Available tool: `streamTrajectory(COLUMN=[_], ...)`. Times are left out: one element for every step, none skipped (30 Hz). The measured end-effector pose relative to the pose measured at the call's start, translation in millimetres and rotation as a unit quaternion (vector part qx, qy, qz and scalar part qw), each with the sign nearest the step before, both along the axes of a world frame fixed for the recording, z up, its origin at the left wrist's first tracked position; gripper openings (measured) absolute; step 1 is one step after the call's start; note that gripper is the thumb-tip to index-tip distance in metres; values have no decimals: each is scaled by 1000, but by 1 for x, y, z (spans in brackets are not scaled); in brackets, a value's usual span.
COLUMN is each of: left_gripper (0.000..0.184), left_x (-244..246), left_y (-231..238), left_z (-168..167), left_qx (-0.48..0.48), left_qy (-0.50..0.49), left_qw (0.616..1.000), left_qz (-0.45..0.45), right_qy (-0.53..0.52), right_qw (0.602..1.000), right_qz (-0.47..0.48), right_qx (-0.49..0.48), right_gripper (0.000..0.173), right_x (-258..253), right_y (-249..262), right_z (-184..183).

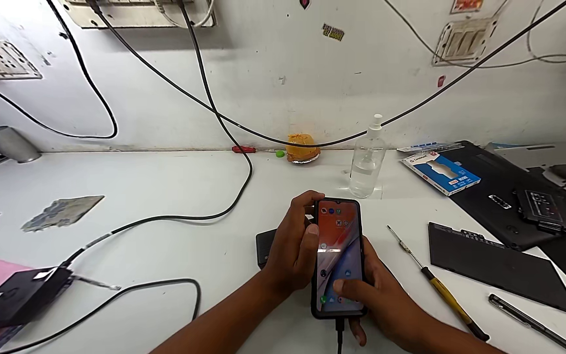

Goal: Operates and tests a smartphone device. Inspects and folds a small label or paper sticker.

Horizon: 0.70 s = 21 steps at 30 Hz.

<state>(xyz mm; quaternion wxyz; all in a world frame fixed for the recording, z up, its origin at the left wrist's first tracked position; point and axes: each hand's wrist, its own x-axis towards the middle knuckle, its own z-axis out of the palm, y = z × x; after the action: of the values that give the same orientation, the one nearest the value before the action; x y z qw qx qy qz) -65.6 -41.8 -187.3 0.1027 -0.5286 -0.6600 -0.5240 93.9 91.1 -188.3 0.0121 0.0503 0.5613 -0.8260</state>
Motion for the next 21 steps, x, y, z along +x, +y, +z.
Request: streamTrajectory(left_gripper=[56,56,55,54,54,54,53,53,54,53,53,53,52,52,51,51,51,51,51,52,52], left_x=[0,0,0,0,0,0,0,-1,-2,-2,-2,-2,-2,-2,-2,-2,-3,-3,-3,-3,-3], left_y=[0,0,0,-1,-1,-1,-1,-1,-1,-1,-1,-1,-1,-1,-1,-1,-1,-1,-1,-1,-2], left_z=[0,0,1,2,2,2,2,2,1,1,1,1,0,0,0,0,-1,-1,-1,-1,-1], left_qx=[1,1,2,4,7,12,17,24,30,34,38,42,46,48,49,49,49,48,48,47,46], left_qy=[4,9,14,19,25,31,37,42,47,51,55,57,59,59,60,61,61,62,62,62,61], left_qw=[1000,1000,1000,1000,1000,999,999,999,998,998,998,997,997,997,997,997,997,997,997,997,997], left_qz=[1,3,6,8,10,10,8,3,-1,-4,-4,-4,-3,-5,-6,-7,-7,-6,-5,-5,-3], right_qy=[3,7,13,19,25,30,34,38,40,43,46,48,49,51,53,58,64,70,73,76,75], right_qw=[1000,1000,1000,1000,1000,999,999,999,999,999,999,999,998,998,998,998,997,997,996,996,996], right_qz=[-3,-5,-6,-8,-9,-9,-9,-9,-10,-11,-12,-14,-16,-17,-18,-18,-19,-19,-18,-17,-17], right_qx=[-6,-8,-9,-10,-11,-10,-7,-2,3,9,16,21,24,26,28,31,35,39,43,43,42], right_gripper=[78,77,74,73,73,74,75,76,78,79,81,83,83,85,86,86,85,85,85,85,85], right_x=[0,1,1,2,2,2,2,2,2,3,3,3,3,3,4,4,3,3,3,2,3], right_y=[0,0,0,0,0,0,0,0,-1,-1,-1,-2,-2,-2,-3,-3,-3,-3,-4,-4,-5], right_z=[0,0,0,0,0,-1,-1,-1,-1,-1,-1,-1,-1,-1,-1,-1,-2,-2,-2,-2,-2])
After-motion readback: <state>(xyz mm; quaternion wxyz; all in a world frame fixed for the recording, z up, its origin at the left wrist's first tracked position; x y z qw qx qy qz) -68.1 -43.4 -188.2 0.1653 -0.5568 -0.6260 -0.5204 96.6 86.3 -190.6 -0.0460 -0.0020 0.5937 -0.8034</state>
